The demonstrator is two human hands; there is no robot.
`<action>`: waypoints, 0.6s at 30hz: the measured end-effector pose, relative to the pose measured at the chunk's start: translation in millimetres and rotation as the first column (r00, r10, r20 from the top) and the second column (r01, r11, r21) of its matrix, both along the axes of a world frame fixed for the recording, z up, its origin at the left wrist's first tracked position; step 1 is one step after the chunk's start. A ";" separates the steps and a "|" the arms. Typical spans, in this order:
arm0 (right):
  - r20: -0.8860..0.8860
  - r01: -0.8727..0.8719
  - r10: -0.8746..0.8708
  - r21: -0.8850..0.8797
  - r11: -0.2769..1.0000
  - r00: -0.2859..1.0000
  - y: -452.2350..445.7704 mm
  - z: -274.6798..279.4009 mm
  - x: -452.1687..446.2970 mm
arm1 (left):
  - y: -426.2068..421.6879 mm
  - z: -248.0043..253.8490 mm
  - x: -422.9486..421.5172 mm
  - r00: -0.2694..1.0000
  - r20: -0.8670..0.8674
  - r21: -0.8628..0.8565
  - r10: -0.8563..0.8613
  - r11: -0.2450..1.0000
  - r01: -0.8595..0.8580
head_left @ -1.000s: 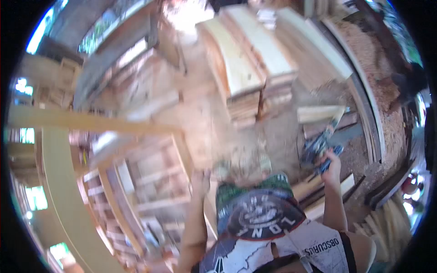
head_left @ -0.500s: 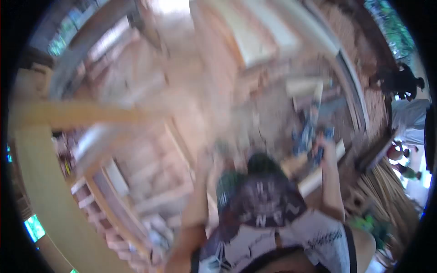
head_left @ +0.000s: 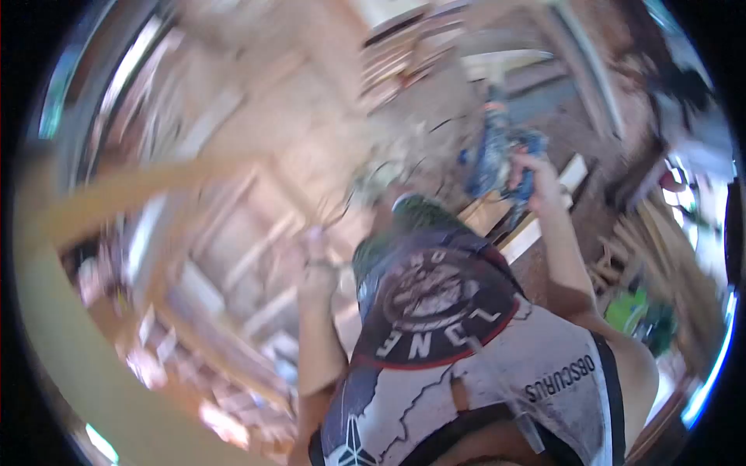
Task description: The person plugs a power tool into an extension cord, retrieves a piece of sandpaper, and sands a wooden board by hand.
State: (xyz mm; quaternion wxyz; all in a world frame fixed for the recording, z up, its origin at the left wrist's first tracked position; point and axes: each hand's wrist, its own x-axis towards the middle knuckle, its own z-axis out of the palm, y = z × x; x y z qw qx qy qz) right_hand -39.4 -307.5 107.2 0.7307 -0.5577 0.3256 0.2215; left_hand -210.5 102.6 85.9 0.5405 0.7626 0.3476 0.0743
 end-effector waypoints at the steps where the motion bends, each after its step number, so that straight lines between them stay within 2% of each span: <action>1: 0.027 0.024 -0.022 -0.090 0.996 0.999 -6.1 7.1 -10.5 | -5.9 31.2 26.4 0.986 0.167 -0.088 0.007 0.996 0.008; 2: 0.085 0.133 -0.128 -0.047 0.990 0.988 -7.5 18.7 -18.6 | 1.8 39.6 48.5 0.996 -0.088 -0.024 -0.024 0.999 0.022; 3: 0.092 0.137 -0.127 -0.101 0.985 0.988 -10.4 34.1 -25.9 | 6.1 64.2 75.9 0.961 -0.034 0.074 -0.275 0.958 0.276; 4: 0.111 0.173 -0.161 -0.104 0.979 0.981 -14.2 50.4 -31.4 | 4.4 70.0 92.7 0.939 -0.007 0.076 -0.345 0.936 0.345; 5: 0.050 0.204 -0.200 -0.099 0.974 0.979 -27.4 61.2 -35.7 | 6.5 75.8 109.7 0.872 -0.088 0.210 -0.482 0.847 0.489; 6: 0.087 0.280 -0.272 -0.094 0.955 0.958 -31.5 71.6 -40.9 | 17.2 70.5 124.4 0.803 -0.193 0.336 -0.564 0.731 0.594; 7: 0.107 0.334 -0.325 -0.080 0.939 0.940 -31.2 77.3 -38.3 | 32.0 56.7 138.7 0.787 -0.153 0.349 -0.598 0.712 0.609; 8: 0.144 0.359 -0.347 -0.065 0.931 0.927 -55.5 83.8 -38.2 | 29.4 54.1 146.2 0.776 -0.136 0.221 -0.616 0.744 0.630; 9: 0.127 0.539 -0.542 0.057 0.840 0.831 -74.3 80.4 -40.7 | 32.2 52.0 155.7 0.767 -0.129 0.084 -0.629 0.764 0.640; 10: 0.079 0.686 -0.705 0.179 0.706 0.705 -92.1 75.7 -43.2 | 32.1 57.1 166.3 0.764 -0.110 0.107 -0.636 0.756 0.645; 11: 0.092 0.654 -0.710 0.322 0.685 0.698 -111.5 69.3 -47.9 | 31.0 64.5 174.9 0.868 -0.073 -0.059 -0.491 0.871 0.488; 12: 0.235 0.634 -0.655 0.166 0.755 0.718 -122.4 67.0 -52.3 | 28.4 71.8 181.7 0.941 -0.075 -0.230 -0.329 0.924 0.305; 13: 0.366 0.620 -0.577 -0.001 0.784 0.730 -133.1 62.8 -62.1 | 19.4 76.8 187.3 0.938 -0.063 -0.213 -0.342 0.923 0.322; 15: 0.350 0.630 -0.627 0.123 0.767 0.696 -169.1 55.9 -75.5 | -4.5 91.6 195.4 0.892 -0.082 -0.271 -0.445 0.871 0.409; 16: 0.437 0.581 -0.573 0.132 0.803 0.693 -187.4 55.9 -78.4 | -27.8 96.3 201.2 0.848 -0.058 -0.276 -0.526 0.825 0.493; 17: 0.428 0.614 -0.606 0.138 0.777 0.671 -203.7 53.4 -79.0 | -53.7 98.6 207.8 0.836 -0.073 -0.260 -0.544 0.820 0.511; 18: 0.424 0.610 -0.554 0.006 0.792 0.716 -214.8 62.9 -74.1 | -81.5 98.8 215.2 0.787 -0.055 -0.331 -0.615 0.755 0.567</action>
